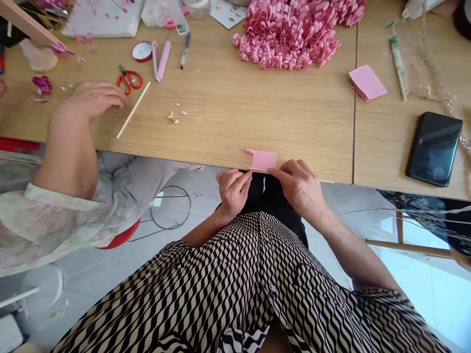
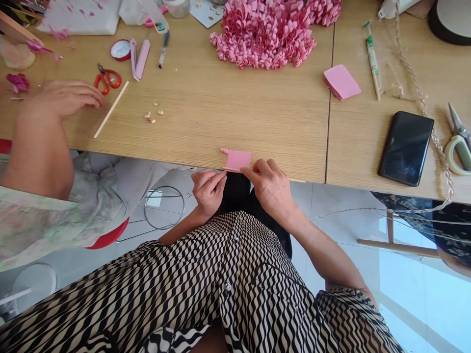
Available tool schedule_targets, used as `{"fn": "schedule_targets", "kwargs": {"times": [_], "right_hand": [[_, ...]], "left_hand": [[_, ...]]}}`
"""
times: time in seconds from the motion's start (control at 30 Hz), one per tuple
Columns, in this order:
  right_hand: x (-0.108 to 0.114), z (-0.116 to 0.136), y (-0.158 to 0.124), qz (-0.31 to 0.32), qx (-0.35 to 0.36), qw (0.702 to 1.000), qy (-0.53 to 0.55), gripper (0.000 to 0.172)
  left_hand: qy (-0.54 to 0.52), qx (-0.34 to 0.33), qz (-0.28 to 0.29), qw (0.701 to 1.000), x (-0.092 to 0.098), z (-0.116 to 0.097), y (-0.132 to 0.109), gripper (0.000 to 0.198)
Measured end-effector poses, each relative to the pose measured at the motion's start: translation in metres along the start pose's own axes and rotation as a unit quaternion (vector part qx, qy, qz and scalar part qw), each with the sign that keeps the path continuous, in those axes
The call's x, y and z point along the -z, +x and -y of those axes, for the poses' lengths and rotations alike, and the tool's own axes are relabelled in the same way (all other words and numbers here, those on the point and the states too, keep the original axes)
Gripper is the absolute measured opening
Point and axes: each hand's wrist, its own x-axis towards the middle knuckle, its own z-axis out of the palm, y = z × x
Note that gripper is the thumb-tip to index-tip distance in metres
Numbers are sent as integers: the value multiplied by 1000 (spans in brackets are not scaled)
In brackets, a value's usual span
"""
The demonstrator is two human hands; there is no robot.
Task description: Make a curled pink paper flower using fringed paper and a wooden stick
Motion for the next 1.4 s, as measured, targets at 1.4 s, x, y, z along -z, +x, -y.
{"fn": "schedule_targets", "kwargs": {"times": [1.4], "right_hand": [[-3, -14, 4, -23, -28, 998, 56, 22]], "left_hand": [[123, -113, 110, 980, 9, -1, 26, 26]]}}
